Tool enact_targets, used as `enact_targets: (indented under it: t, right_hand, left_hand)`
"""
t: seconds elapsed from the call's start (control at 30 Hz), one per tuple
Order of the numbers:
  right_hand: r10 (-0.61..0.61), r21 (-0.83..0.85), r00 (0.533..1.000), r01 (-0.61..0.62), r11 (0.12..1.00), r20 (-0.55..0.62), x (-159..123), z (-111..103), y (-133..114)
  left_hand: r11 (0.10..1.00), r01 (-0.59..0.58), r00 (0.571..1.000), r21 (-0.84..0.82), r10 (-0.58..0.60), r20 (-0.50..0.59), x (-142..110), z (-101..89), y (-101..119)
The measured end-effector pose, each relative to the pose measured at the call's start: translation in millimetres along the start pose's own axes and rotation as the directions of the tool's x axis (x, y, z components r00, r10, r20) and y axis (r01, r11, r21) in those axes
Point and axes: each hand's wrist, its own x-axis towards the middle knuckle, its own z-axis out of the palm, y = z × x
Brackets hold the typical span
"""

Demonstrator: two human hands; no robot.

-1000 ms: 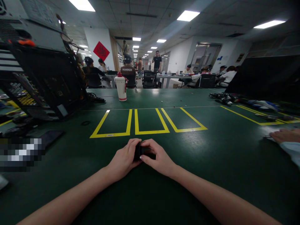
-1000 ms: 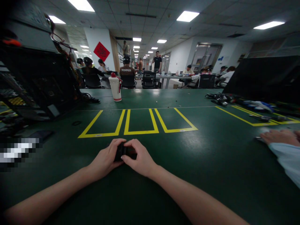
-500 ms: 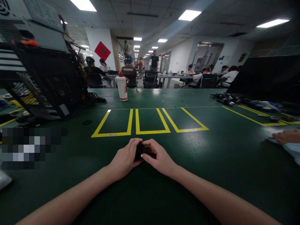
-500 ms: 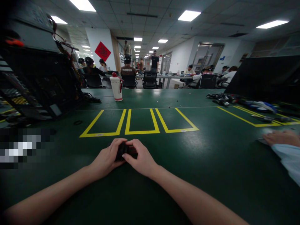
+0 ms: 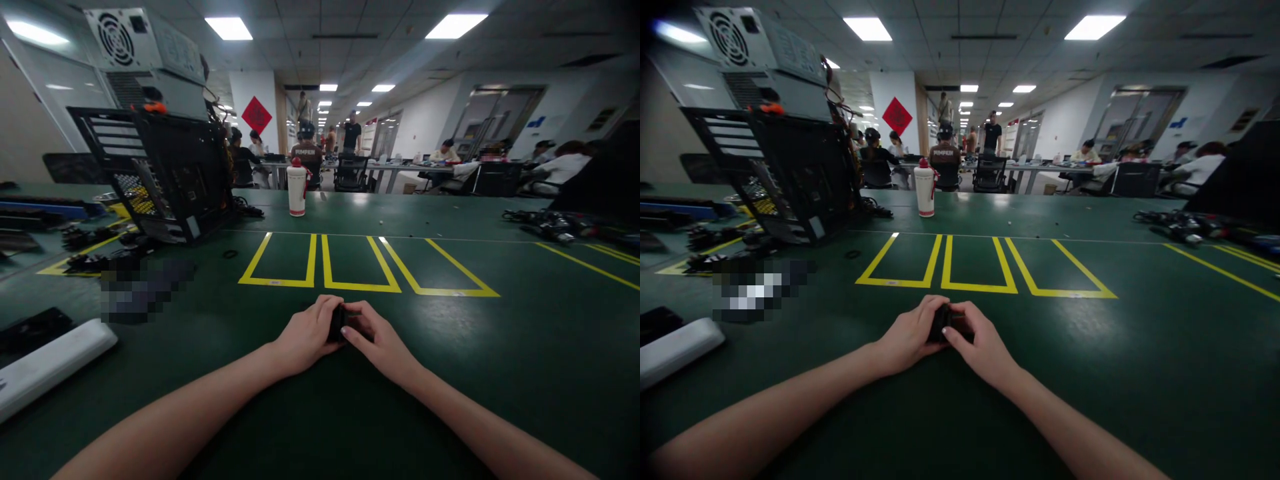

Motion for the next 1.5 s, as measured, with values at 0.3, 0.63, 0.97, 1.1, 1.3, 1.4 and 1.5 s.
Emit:
enact_targets:
  t: [0.3, 0.63, 0.97, 1.1, 1.3, 1.4, 1.5]
  right_hand:
    - [-0.059, -0.051, 0.997, 0.056, 0.997, -0.052, 1.1, 0.2, 0.3]
    - [-0.018, 0.064, 0.999, 0.016, 0.998, 0.035, 0.3, -2.4, -3.3]
    - [0.008, 0.044, 1.000, -0.008, 0.999, -0.018, -0.2, -5.9, -0.1]
    - [-0.045, 0.022, 0.999, 0.045, 0.999, 0.002, -0.2, -7.1, 0.9]
    - [-0.105, 0.009, 0.993, 0.106, 0.994, -0.057, 0.1, -4.2, 4.5]
    - [-0.051, 0.006, 0.997, 0.052, 0.999, -0.053, -0.2, -3.2, 4.6]
    - [-0.024, 0.003, 0.999, 0.024, 1.000, -0.035, -0.9, -3.7, 4.5]
  left_hand:
    - [0.999, -0.035, 0.999, 0.011, 0.035, -0.006, -0.3, -1.9, -1.5]
    - [1.000, -0.015, 1.000, 0.010, 0.015, 0.013, 0.8, 1.0, -3.2]
    - [1.000, 0.002, 1.000, -0.009, -0.002, 0.029, 3.9, 4.2, -3.8]
    - [1.000, 0.001, 1.000, -0.020, 0.000, 0.029, 3.3, 4.5, -4.0]
    - [0.999, -0.032, 0.999, -0.011, 0.033, 0.001, 2.9, 7.5, -5.3]
    - [0.999, -0.029, 1.000, -0.016, 0.029, -0.004, 2.6, 7.2, -4.4]
    - [1.000, -0.023, 1.000, -0.018, 0.023, -0.001, 2.2, 6.9, -3.9]
